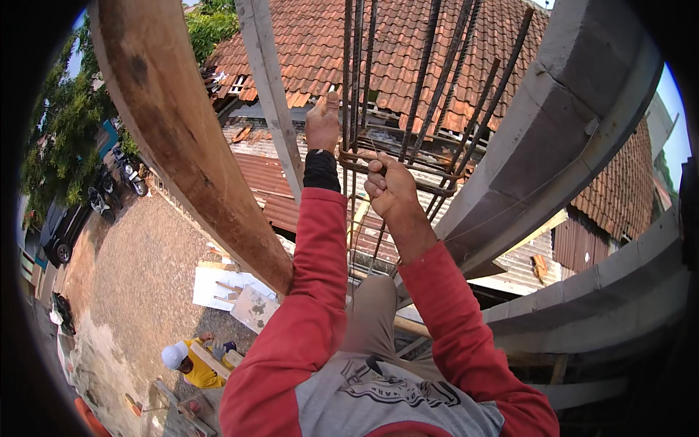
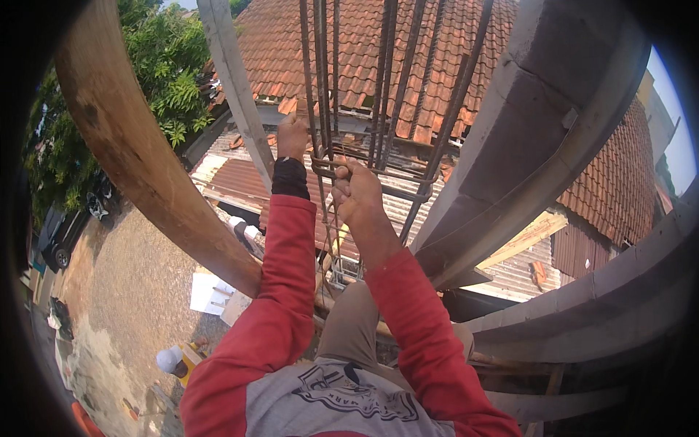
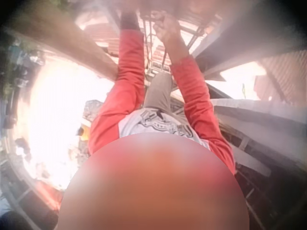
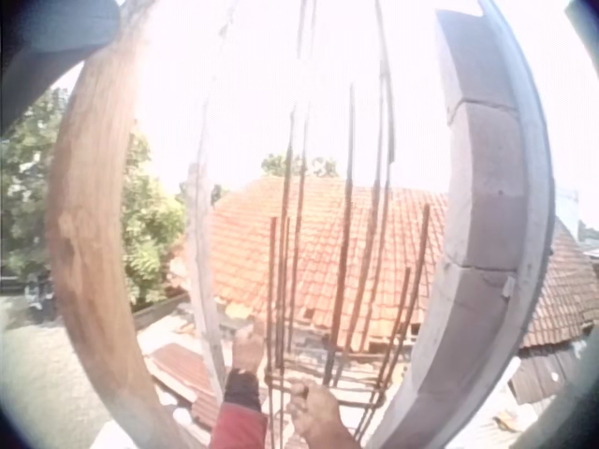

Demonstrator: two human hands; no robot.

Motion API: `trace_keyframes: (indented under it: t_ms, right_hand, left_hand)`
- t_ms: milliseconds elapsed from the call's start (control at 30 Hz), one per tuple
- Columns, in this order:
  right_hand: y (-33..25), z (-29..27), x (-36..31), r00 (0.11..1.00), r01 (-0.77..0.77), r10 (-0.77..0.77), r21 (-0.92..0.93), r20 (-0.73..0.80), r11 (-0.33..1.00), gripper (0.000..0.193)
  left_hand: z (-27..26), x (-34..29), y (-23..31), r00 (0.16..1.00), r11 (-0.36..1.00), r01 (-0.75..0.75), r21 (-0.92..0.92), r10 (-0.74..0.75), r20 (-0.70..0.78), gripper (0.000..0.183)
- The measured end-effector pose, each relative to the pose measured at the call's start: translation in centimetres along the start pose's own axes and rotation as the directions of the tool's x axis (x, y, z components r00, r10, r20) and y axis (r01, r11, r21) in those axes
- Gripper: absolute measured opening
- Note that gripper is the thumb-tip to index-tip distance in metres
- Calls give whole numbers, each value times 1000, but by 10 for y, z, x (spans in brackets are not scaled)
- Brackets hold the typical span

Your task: The person is assembling a rebar cage on a construction site. They use a wooden stick to position and align the vertical and horizontal steel bars, securing the structure.

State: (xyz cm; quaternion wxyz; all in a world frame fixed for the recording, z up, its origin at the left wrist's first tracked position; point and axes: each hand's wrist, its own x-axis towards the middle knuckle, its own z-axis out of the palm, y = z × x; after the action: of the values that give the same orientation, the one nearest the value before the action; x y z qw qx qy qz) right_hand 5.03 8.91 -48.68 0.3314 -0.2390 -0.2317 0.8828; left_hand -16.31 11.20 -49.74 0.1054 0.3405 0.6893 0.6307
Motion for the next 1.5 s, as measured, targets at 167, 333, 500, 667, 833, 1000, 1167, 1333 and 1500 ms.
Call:
trace_keyframes:
  t_ms: [167,333,500,667,833,1000,1167,1333,1500]
  right_hand:
    - [7,-1,-1,996,86,-85,-10,15,996,18]
    - [7,-3,0,995,99,-99,-28,8,995,14]
    - [1,4,-4,997,81,-81,16,-2,997,14]
    - [-11,19,-8,978,115,-145,194,148,974,13]
    - [-21,26,-10,994,60,-74,168,78,984,10]
    - [-31,32,-10,982,98,-128,199,139,975,11]
    - [-28,27,-33,978,110,-125,96,164,989,17]
    - [-16,-14,-93,938,275,-203,-249,280,928,28]
    - [-13,-45,-110,851,495,-521,-445,72,746,34]
  left_hand:
    - [-5,-20,80,848,695,-357,-624,521,96,87]
    - [5,-15,114,869,858,-385,-340,461,180,69]
    - [16,-15,113,919,865,-271,-422,363,154,47]
    - [21,-16,112,922,864,-280,-419,363,134,37]
    - [21,-15,116,919,902,-293,-316,357,168,29]
    - [14,-10,123,944,964,-233,-126,255,209,26]
    - [13,-19,121,948,965,-211,-157,241,208,29]
    - [14,-17,121,948,970,-143,-197,192,253,34]
    - [18,-11,114,928,939,-233,-254,293,231,28]
